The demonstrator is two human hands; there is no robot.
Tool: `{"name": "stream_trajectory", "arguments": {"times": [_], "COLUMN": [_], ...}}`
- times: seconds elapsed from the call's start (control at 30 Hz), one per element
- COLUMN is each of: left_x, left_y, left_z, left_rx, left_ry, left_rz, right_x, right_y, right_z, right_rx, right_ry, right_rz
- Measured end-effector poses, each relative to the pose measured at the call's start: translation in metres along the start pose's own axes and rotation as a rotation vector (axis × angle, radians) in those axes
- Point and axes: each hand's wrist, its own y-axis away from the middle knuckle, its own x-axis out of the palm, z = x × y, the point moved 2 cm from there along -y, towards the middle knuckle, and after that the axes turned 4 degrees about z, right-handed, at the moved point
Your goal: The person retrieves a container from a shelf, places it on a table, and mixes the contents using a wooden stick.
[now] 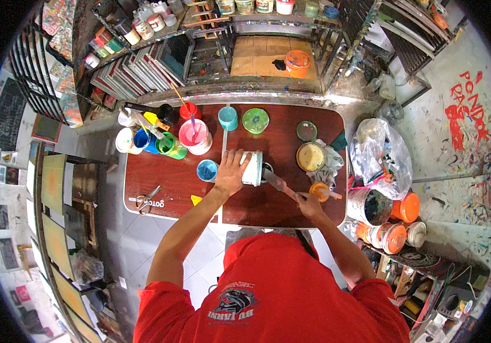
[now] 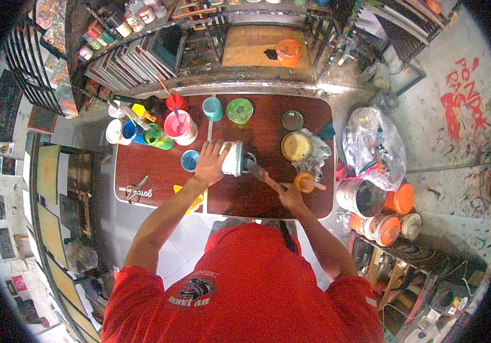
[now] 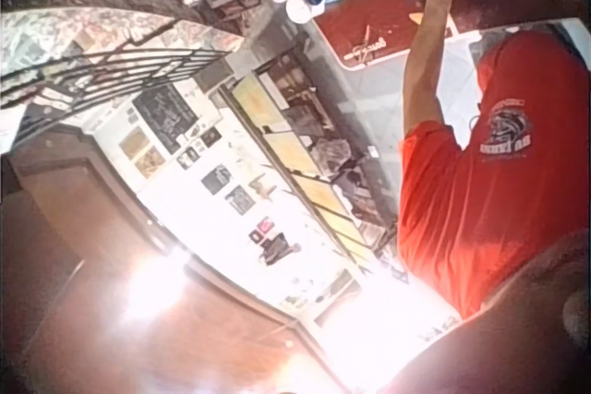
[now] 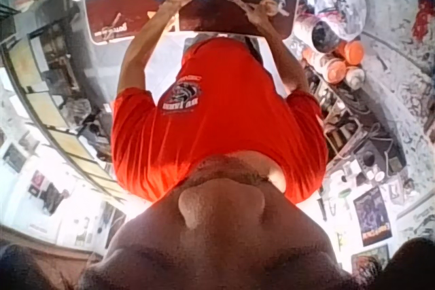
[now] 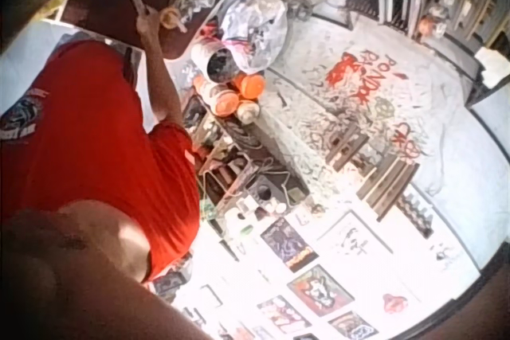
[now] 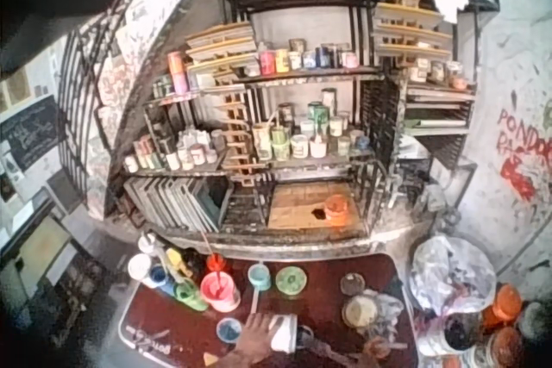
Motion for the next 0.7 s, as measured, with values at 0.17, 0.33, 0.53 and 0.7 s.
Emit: {"name": "stream_trajectory", "arguments": {"times": [0.17, 0.33, 0.53, 0.7], "left_x": [0.004, -0.004, -0.005, -0.007], "left_y": [0.004, -0.003, 0.007, 0.004], "left_z": [0.003, -0.003, 0.004, 0.004], "left_rx": [0.002, 0.005, -0.038, -0.030], "left_ry": [-0.019, -0.006, 0.065, 0.055], "left_rz": [0.013, 0.036, -0.007, -0.015], "right_x": [-0.006, -0.015, -0.040, -0.030], "right_y": [0.015, 0.022, 0.051, 0.041], "right_z": [-0.015, -0.046, 0.033, 0.039], "right_rx": [-0.077, -0.194, 0.055, -0.050], "right_ry": [0.173, 0.015, 0.064, 0.122], "right_rz": [0.069, -0.022, 0.039, -0.017]}}
